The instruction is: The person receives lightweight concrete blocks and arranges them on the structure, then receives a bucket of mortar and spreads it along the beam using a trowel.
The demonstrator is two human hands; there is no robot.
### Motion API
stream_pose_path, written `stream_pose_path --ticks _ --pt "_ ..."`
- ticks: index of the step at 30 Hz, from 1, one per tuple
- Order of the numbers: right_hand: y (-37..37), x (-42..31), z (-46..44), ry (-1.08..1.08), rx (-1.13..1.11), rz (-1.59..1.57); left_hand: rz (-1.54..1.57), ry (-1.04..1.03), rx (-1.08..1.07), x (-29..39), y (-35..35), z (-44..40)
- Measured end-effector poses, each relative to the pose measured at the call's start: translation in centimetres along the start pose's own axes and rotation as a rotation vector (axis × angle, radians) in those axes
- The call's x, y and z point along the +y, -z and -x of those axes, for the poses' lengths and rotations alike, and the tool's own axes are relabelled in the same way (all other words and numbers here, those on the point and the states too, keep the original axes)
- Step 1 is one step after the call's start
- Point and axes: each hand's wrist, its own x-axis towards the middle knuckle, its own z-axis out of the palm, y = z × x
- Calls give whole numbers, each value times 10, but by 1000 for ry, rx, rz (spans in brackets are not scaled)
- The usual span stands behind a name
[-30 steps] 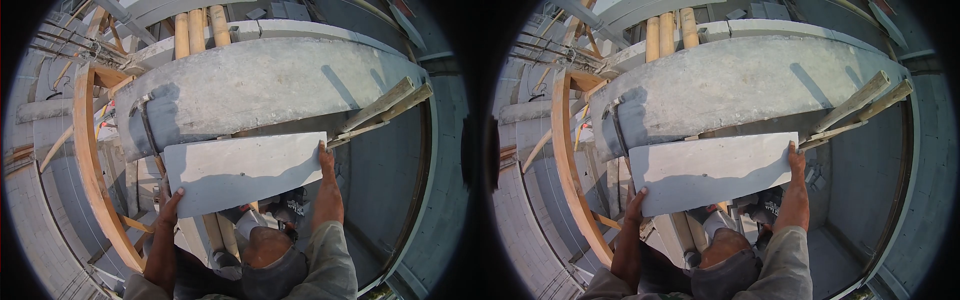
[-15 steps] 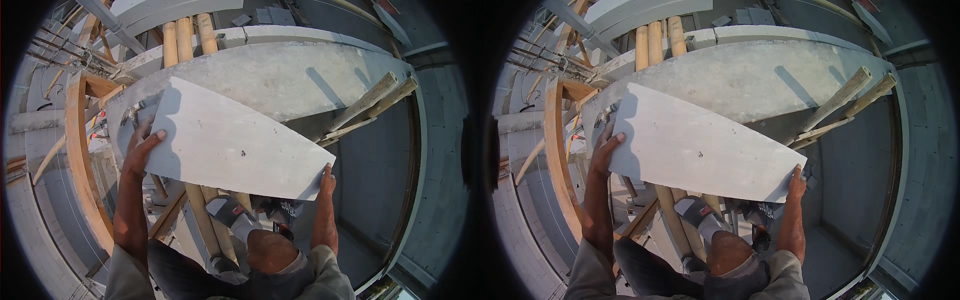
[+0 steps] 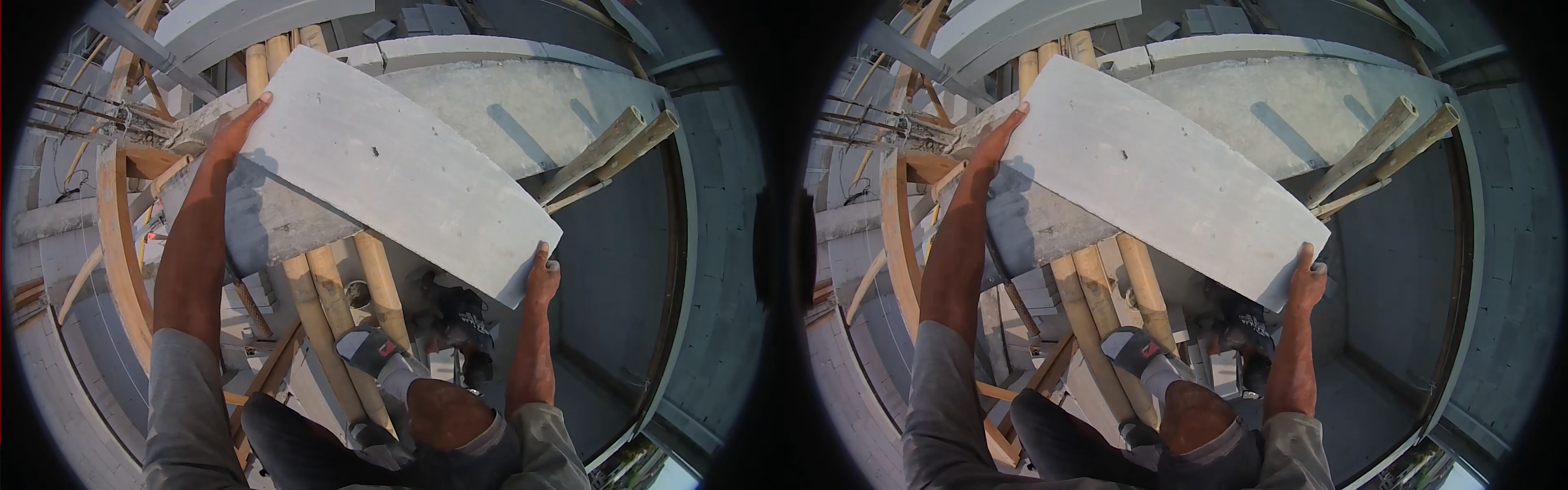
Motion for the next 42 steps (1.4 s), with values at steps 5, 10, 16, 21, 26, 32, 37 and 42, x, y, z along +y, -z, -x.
stream_pose_path --ticks 5,10,16,21,26,32,37,42 --pt "18 -14 -1 -95 -196 -233 154 -244 450 -70 -43 50" --pt "28 -31 16 -397 -729 -1077 338 -62 275 -82 -124 144" --pt "9 8 24 -325 -622 -1143 474 64 236 -74 -167 131" --pt "12 3 38 -324 -515 -1178 404 6 135 -68 -175 95" --pt "10 0 -22 -214 -442 -1237 287 -74 -29 -32 -205 69" --pt "-4 -16 -8 -229 -375 -1352 86 -82 -318 -6 -190 13" --pt "3 -39 16 -247 -362 -1334 -300 -164 -227 -18 -157 38" --pt "-6 -36 32 -341 -286 -1320 -269 -89 -315 -6 -221 58"
